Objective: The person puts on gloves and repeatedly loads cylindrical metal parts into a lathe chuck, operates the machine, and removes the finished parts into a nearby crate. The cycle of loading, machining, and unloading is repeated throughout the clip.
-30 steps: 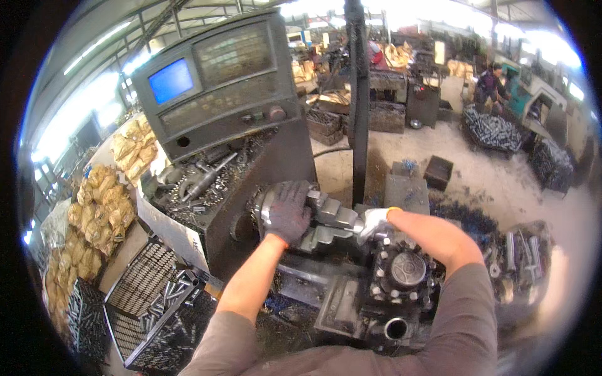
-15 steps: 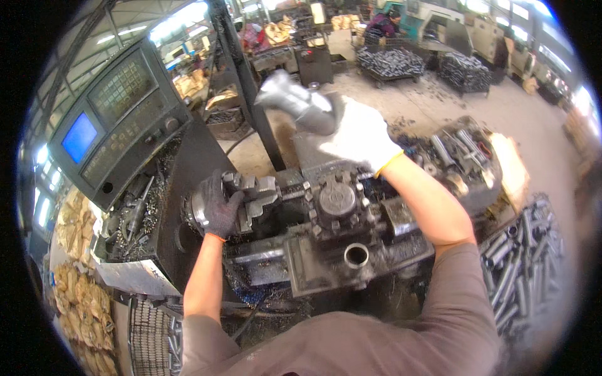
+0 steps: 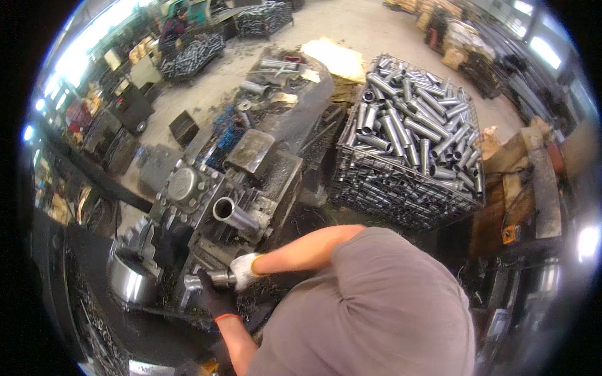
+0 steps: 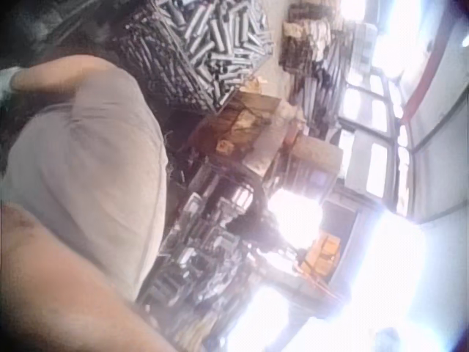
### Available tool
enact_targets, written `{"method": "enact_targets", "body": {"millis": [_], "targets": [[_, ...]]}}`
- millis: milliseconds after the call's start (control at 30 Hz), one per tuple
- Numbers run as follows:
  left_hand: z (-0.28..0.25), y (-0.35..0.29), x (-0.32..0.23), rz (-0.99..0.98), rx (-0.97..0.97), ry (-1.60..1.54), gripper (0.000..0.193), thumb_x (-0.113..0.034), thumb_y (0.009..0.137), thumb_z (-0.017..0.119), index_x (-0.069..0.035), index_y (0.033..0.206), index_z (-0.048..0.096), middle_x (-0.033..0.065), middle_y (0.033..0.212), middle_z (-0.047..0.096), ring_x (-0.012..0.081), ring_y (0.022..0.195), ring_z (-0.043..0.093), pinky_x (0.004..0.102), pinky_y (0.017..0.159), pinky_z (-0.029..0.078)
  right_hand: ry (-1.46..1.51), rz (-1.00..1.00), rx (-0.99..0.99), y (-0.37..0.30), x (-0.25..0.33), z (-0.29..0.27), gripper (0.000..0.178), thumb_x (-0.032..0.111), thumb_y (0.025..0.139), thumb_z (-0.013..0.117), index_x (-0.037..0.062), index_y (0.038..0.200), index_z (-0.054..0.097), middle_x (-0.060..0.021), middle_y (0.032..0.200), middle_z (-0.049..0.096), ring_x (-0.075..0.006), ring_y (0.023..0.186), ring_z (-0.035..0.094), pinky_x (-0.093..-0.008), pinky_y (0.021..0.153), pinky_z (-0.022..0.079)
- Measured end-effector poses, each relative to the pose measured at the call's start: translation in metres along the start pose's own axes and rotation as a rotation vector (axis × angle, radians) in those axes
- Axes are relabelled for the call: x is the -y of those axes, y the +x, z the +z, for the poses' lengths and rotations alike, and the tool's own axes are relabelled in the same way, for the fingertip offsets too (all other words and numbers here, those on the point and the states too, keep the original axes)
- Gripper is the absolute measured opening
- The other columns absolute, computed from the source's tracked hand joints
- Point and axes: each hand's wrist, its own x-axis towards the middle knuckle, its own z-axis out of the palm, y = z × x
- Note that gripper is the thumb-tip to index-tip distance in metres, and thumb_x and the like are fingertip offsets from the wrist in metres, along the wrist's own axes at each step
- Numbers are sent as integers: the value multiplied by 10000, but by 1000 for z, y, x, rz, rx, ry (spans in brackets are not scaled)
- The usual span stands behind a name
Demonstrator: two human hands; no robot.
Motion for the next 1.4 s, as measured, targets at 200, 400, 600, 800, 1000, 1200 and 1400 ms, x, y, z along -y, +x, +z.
{"method": "enact_targets", "body": {"millis": [200,400,600,800,1000,1200,1400], "targets": [[-16,9,14,-32,31,27,863,-710,1011,591,-112,1616,445,150,1605,479,358,1424,512,545,1140,484,761,19,75,2,-37,14,501,443,803,800,-53,805,730,-146,716,721,-238,591,606,-431,577,512],[-26,2,5,-39,104,99,880,-754,1003,509,-149,1637,426,173,1595,485,400,1460,463,571,1221,401,203,90,43,-193,-144,-105,687,474,791,824,-5,1267,700,-218,1106,761,-361,1021,733,-478,895,581],[-28,0,8,-66,-96,119,779,-627,1025,562,-157,1630,423,110,1638,441,309,1507,421,545,1237,346,-55,839,-608,-351,-313,-223,662,560,749,769,-44,1022,785,-247,948,780,-337,853,775,-431,833,620],[-18,-3,10,-63,-103,121,779,-614,1022,572,-159,1634,418,103,1639,439,308,1504,420,541,1235,348,38,1182,-1093,-303,-495,-328,695,621,797,726,56,1195,796,-258,1201,762,-380,1187,727,-441,1056,552],[-12,-14,3,2,-327,310,750,-604,994,653,-142,1568,519,114,1558,505,350,1396,490,541,1152,433,-68,1267,-884,-218,-482,-322,678,396,1003,502,70,1595,444,-274,1563,508,-428,1423,545,-529,1131,482],[-4,-16,-3,-66,-213,308,732,-584,1092,442,-145,1674,381,83,1704,395,298,1531,408,502,1281,323,-127,572,-1047,-174,-235,-236,684,453,989,667,-8,1474,523,-260,1038,776,-399,1009,770,-499,912,604],[9,-62,-15,79,-167,27,918,-683,884,778,-98,1545,526,122,1353,648,264,1148,691,397,968,603,55,-110,-603,-49,-40,-131,809,502,764,894,78,1404,637,-177,1166,775,-332,1019,777,-407,902,626]]}}
